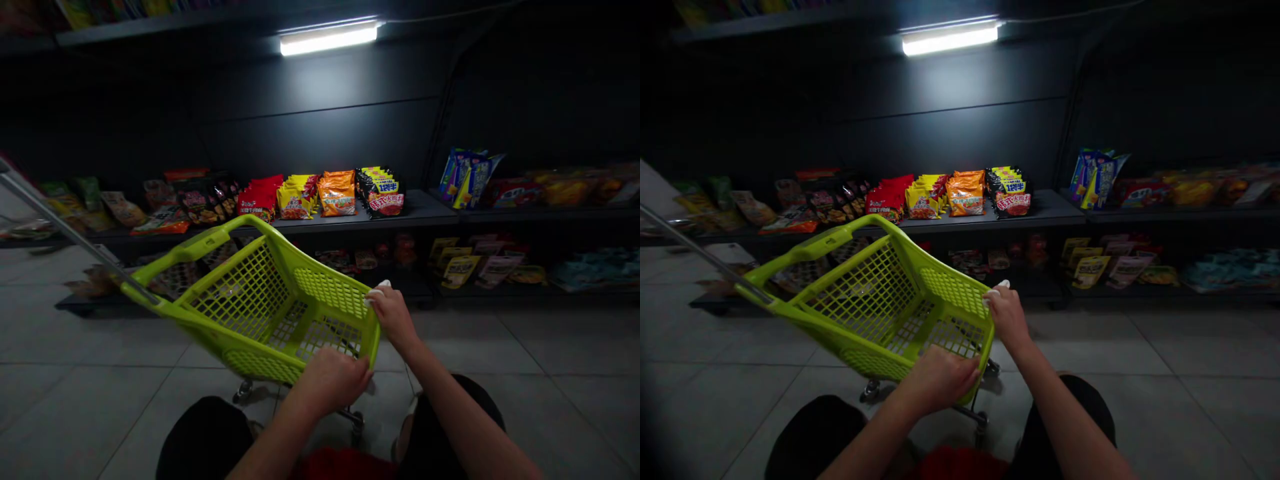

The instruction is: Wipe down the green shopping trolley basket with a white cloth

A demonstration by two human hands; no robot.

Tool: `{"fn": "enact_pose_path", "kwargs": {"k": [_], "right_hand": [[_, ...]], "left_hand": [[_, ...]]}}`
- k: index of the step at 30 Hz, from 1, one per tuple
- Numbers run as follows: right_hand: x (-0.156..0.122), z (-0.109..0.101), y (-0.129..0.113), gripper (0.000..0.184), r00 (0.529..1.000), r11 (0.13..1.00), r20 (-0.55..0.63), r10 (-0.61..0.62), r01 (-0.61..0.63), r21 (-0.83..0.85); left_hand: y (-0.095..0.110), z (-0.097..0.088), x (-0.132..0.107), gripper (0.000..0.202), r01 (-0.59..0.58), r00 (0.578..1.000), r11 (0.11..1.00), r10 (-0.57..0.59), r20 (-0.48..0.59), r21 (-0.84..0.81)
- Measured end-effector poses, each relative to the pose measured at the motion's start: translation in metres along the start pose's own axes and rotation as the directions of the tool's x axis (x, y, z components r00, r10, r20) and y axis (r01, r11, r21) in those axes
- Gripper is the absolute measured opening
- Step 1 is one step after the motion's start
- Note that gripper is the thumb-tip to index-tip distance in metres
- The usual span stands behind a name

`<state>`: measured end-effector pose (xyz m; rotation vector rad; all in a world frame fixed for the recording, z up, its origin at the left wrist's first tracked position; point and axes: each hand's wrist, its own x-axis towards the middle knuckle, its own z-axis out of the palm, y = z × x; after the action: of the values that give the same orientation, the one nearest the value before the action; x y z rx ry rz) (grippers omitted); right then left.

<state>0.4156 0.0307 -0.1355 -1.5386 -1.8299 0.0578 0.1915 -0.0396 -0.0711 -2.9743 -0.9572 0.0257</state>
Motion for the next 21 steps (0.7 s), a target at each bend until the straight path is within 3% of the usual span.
{"fn": "enact_pose_path", "kwargs": {"k": [4, 7, 12, 16, 18, 20, 21], "right_hand": [[-0.011, -0.007, 0.002, 0.026, 0.996, 0.996, 0.028, -0.083, 0.084, -0.036], [0.019, 0.001, -0.006, 0.022, 0.997, 0.989, 0.022, -0.079, 0.081, -0.126], [0.088, 0.039, -0.036, 0.017, 0.966, 0.949, 0.128, -0.225, 0.247, -0.194], [0.094, 0.045, -0.033, 0.021, 0.94, 0.935, 0.18, -0.29, 0.318, -0.157], [0.086, 0.038, -0.018, 0.024, 0.935, 0.939, 0.187, -0.3, 0.324, -0.112], [0.079, 0.03, -0.001, 0.026, 0.932, 0.944, 0.192, -0.307, 0.324, -0.064], [0.077, 0.028, 0.006, 0.027, 0.93, 0.945, 0.195, -0.31, 0.324, -0.043]], "left_hand": [[-0.001, 0.003, -0.002, 0.034, -0.02, 1.0, 0.999, 0.02, -0.002, -0.035], [-0.001, 0.003, 0.002, 0.038, -0.034, 0.999, 0.999, 0.033, -0.02, -0.039], [0.004, 0.004, 0.011, 0.039, -0.018, 1.0, 0.998, 0.017, -0.02, -0.053], [0.004, 0.004, 0.009, 0.041, 0.023, 0.999, 0.993, -0.028, -0.037, -0.112], [-0.009, 0.001, -0.001, 0.036, 0.007, 0.994, 0.989, -0.023, -0.103, -0.15], [-0.035, -0.003, -0.02, 0.029, -0.001, 0.976, 0.986, -0.036, -0.214, -0.169], [-0.052, -0.005, -0.032, 0.027, 0.054, 0.958, 0.986, -0.096, -0.271, -0.159]]}}
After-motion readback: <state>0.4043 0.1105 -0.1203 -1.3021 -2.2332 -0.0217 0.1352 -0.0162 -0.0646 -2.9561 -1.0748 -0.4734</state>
